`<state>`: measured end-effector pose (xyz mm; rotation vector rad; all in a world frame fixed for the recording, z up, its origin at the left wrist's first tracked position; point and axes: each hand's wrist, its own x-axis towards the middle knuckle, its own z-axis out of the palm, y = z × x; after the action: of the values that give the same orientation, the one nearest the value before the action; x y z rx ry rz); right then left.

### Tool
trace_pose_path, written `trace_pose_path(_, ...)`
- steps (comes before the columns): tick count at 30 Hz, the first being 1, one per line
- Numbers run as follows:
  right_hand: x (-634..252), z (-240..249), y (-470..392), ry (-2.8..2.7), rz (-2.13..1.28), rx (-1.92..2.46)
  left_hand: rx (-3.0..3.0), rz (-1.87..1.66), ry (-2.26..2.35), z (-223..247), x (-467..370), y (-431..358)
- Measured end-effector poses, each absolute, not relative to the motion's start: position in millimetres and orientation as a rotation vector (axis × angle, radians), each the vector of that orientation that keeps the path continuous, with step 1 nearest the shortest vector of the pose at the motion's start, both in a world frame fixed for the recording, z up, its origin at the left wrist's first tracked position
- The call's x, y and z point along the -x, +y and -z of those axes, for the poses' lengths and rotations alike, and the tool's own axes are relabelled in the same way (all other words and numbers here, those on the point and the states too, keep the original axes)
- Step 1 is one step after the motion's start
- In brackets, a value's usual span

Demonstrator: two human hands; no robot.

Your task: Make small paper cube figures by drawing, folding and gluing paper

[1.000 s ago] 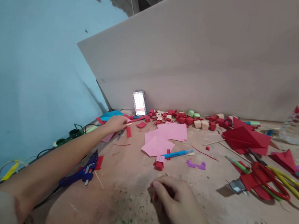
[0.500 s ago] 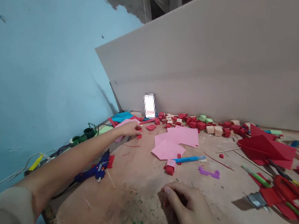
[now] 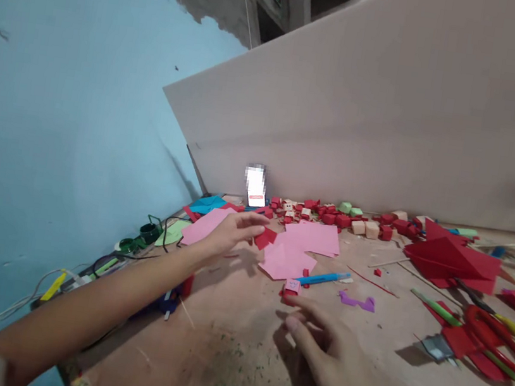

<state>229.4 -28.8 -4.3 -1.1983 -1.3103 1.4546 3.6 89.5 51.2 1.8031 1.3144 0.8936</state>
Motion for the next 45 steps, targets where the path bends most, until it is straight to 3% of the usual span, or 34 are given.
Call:
trace_pose_path(7, -235, -2, -29, -1.274, -1.433, 1.143, -1.031, -0.876, 0.950, -17, -46, -20)
trace_pose_path(16, -231, 4, -26, -1.495, -1.365, 1.247, -0.831, -0.920, 0.903, 4, -41, -17)
trace_pose_path(20, -231, -2, -25, -1.421, -1.353, 1.352, -1.095, -0.977, 0.915, 8, -30, -19)
trace_pose_path(28, -232, -7, -22, -1.397, -1.374, 1.367, -2.273, -1.129, 0.945, 14, -28, -16)
trace_pose_path(45, -231, -13, -26, -1.633, -1.331, 1.345, -2.141, -1.022, 1.017, 8, -23, -16)
